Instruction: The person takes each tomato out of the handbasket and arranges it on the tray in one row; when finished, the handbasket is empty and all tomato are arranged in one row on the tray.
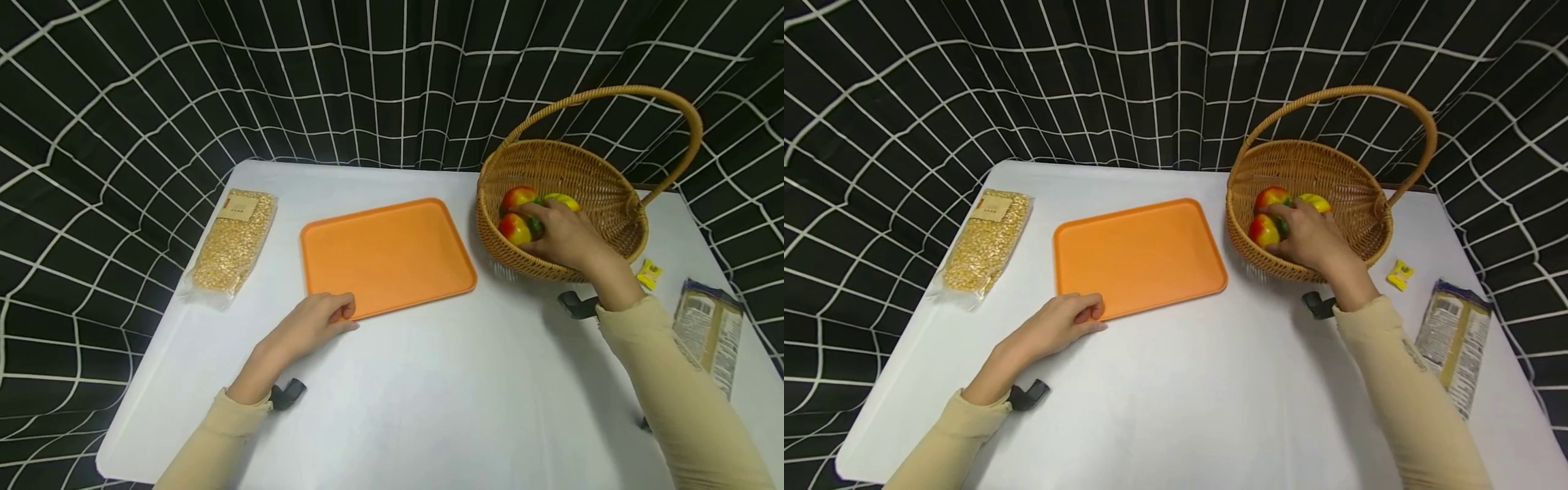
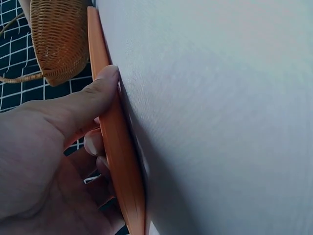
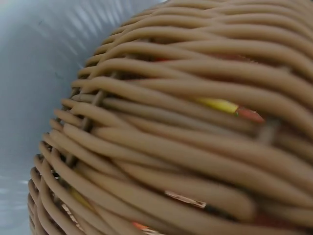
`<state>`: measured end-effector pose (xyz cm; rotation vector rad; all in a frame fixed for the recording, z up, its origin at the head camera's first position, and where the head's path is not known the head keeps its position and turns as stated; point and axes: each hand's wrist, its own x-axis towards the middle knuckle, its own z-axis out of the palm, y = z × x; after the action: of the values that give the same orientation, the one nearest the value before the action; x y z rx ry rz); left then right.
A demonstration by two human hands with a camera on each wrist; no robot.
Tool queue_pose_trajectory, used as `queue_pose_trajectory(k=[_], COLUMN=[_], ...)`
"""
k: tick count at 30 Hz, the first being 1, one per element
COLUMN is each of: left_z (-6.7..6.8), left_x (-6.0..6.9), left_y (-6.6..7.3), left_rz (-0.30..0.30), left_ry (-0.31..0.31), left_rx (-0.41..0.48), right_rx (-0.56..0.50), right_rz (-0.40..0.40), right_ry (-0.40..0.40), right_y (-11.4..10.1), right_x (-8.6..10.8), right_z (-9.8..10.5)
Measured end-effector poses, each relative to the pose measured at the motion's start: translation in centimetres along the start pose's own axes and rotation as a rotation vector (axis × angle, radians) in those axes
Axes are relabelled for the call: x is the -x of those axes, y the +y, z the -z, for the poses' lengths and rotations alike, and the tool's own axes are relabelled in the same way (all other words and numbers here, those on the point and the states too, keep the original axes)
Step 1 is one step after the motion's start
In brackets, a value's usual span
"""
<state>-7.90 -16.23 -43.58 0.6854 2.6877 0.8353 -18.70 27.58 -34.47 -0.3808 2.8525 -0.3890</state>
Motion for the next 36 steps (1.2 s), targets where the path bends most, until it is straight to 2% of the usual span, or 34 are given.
queue_pose_trajectory(k=[9, 15, 19, 23, 29, 36], left_z=[0.0, -0.1, -0.1, 0.0, 0.1, -0.1], left_x=[0.0, 0.0, 0.0, 0.0, 0.1, 0.1], left_y=[0.0, 0.0, 0.1, 0.2, 0.3, 0.2], left_rz=[0.003, -0.002, -0.006, 0.000, 0.004, 0.001], left_ry=[-0.015, -0.011, -0.008, -0.010, -0.011, -0.004], left_rx=[0.003, -0.005, -0.012, -0.017, -0.022, -0.028], right_rx=[-0.153, -0.196, -0.209, -0.235, -0.275, -0.275], right_rz=[0.023, 0.040, 0.102, 0.202, 0.301, 0.348], right_ry=[0.153, 0.249, 0.316, 0.369, 0.372, 0.267], right_y=[-1.3, -3.0, -4.7, -6.8, -10.3, -14.1], right_x=[1.3, 2.3, 2.8, 2.8, 1.1, -2.5], right_z=[1.2, 2.9, 3.5, 3.5, 2.0, -0.8])
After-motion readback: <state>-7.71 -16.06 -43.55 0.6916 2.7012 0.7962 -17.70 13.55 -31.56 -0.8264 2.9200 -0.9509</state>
